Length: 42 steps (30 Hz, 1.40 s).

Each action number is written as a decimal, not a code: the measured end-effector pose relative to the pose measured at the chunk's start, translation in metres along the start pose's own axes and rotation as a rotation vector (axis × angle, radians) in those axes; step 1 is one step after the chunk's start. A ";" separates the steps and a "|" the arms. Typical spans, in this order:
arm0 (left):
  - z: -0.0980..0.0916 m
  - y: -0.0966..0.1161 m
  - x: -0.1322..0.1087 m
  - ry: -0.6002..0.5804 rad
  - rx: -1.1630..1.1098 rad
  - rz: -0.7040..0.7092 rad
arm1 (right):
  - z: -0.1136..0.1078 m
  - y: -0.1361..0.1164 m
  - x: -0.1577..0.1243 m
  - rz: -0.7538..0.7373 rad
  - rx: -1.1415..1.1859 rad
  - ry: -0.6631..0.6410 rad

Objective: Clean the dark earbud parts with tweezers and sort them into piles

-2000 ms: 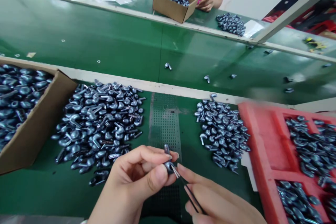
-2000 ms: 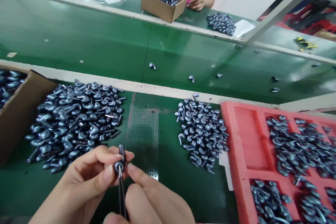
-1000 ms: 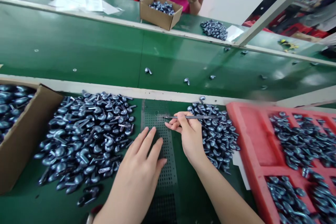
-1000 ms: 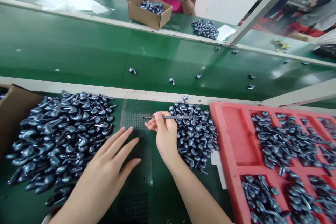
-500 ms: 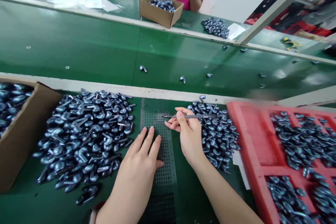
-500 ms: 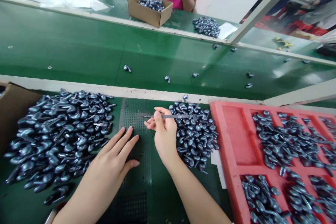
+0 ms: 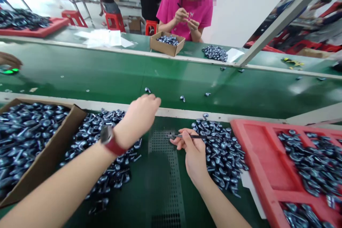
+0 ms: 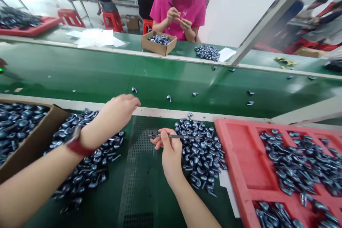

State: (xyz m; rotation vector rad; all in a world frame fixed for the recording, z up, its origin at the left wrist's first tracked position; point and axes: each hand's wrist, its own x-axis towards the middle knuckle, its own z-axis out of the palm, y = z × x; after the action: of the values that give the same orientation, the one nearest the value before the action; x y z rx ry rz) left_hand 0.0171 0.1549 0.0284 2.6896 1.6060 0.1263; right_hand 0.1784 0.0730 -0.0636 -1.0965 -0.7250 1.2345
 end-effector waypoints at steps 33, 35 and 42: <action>-0.025 0.071 -0.117 -0.085 -2.031 -0.762 | 0.022 -0.089 -0.086 -0.207 -0.126 -0.111; -0.021 0.071 -0.120 -0.099 -2.074 -0.769 | 0.023 -0.087 -0.085 -0.195 -0.134 -0.088; -0.013 0.067 -0.123 -0.040 -2.104 -0.815 | 0.029 -0.085 -0.087 -0.177 -0.192 -0.086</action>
State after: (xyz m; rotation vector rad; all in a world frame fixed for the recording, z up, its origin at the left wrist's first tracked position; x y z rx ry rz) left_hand 0.0166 0.0147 0.0366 0.4331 1.0187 0.9502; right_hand 0.1636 -0.0014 0.0358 -1.1135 -1.0012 1.0822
